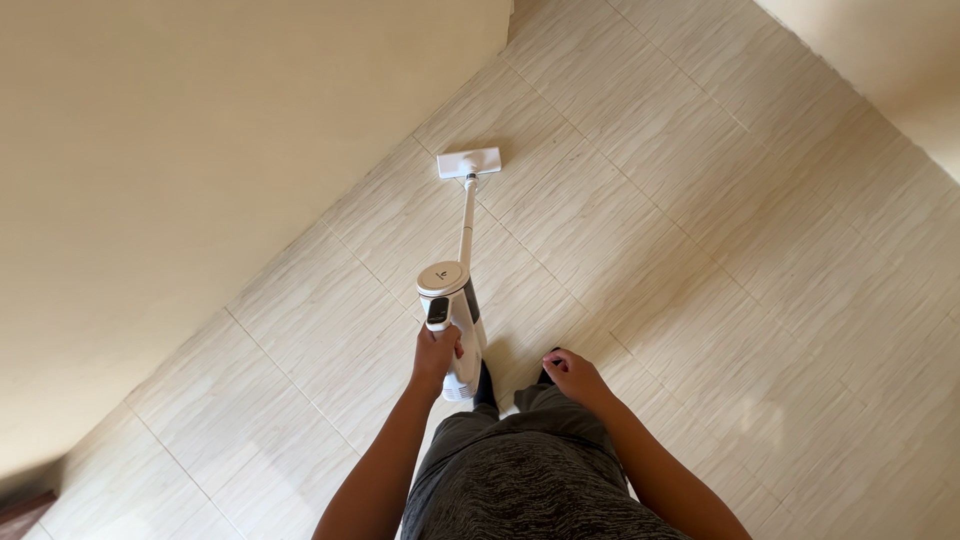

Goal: The person vacuums the tiled floor using a cordless stick vacuum cleaner.

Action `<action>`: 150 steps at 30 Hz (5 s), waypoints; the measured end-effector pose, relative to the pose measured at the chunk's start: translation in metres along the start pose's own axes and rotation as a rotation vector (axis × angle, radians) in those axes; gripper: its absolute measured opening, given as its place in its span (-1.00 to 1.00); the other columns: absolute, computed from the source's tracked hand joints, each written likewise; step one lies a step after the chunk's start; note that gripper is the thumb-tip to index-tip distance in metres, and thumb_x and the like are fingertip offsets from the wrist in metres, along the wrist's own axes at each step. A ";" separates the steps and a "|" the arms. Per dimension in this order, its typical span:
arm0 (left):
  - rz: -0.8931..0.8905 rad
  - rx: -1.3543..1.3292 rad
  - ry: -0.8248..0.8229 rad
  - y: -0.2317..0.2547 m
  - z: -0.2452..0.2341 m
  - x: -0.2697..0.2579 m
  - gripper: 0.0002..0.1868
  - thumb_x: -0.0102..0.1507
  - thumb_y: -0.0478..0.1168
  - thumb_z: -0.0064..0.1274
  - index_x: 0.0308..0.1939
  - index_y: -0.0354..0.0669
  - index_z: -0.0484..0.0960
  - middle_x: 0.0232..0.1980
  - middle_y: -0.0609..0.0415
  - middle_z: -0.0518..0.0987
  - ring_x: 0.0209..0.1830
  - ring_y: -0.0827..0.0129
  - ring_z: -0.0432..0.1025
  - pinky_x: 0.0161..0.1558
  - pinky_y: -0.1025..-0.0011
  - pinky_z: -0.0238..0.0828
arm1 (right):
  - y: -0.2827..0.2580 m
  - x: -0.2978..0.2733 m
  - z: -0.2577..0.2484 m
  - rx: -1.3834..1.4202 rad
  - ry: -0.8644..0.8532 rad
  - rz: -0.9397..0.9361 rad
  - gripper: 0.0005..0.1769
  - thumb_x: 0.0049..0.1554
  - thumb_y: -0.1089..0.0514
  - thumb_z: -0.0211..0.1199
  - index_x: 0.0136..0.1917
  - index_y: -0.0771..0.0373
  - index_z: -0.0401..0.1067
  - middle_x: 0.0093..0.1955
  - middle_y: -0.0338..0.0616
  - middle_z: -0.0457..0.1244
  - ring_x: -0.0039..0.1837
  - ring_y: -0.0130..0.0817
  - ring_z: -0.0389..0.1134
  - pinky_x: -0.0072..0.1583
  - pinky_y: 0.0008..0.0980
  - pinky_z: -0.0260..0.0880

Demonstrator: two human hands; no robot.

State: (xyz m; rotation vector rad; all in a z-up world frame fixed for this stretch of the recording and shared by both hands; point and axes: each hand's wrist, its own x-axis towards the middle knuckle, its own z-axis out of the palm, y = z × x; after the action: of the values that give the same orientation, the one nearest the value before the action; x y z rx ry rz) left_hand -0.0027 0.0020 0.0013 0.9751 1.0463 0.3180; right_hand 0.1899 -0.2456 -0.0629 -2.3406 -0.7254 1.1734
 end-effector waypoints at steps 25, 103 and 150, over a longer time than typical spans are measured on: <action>-0.033 0.058 -0.075 -0.010 -0.031 0.000 -0.87 0.17 -0.27 0.02 -0.27 -0.24 0.45 -0.51 0.11 0.47 -0.56 0.44 0.36 -0.42 0.41 0.31 | -0.019 -0.036 0.033 0.106 0.030 0.071 -0.58 0.20 -0.15 0.22 0.22 0.09 0.52 -0.34 -0.30 0.24 -0.30 -0.53 0.17 -0.20 -0.44 0.20; -0.084 -0.157 -0.029 0.084 0.191 0.052 -0.69 0.28 -0.06 0.17 -0.36 -0.15 0.42 -0.53 0.13 0.43 -0.53 0.44 0.33 -0.35 0.39 0.33 | 0.051 0.097 -0.206 -0.008 -0.116 0.073 -0.53 0.23 -0.14 0.17 0.29 0.15 0.45 -0.15 -0.19 0.36 -0.15 -0.44 0.32 -0.07 -0.39 0.38; -0.176 -0.292 -0.569 0.143 0.119 0.116 -0.20 0.42 0.29 -0.42 0.55 -0.18 0.10 0.40 -0.01 0.33 0.44 0.25 0.21 0.51 0.29 0.00 | -0.241 0.112 -0.127 0.521 0.236 -0.260 -0.60 0.32 -0.05 -0.03 0.27 0.25 0.26 -0.02 -0.16 0.36 -0.02 -0.42 0.40 0.01 -0.36 0.44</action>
State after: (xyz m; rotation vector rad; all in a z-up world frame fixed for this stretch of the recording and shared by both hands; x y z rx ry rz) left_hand 0.1855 0.0946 0.0658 0.6460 0.5388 0.0350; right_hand 0.2874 -0.0068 0.0792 -1.8434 -0.5400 0.8309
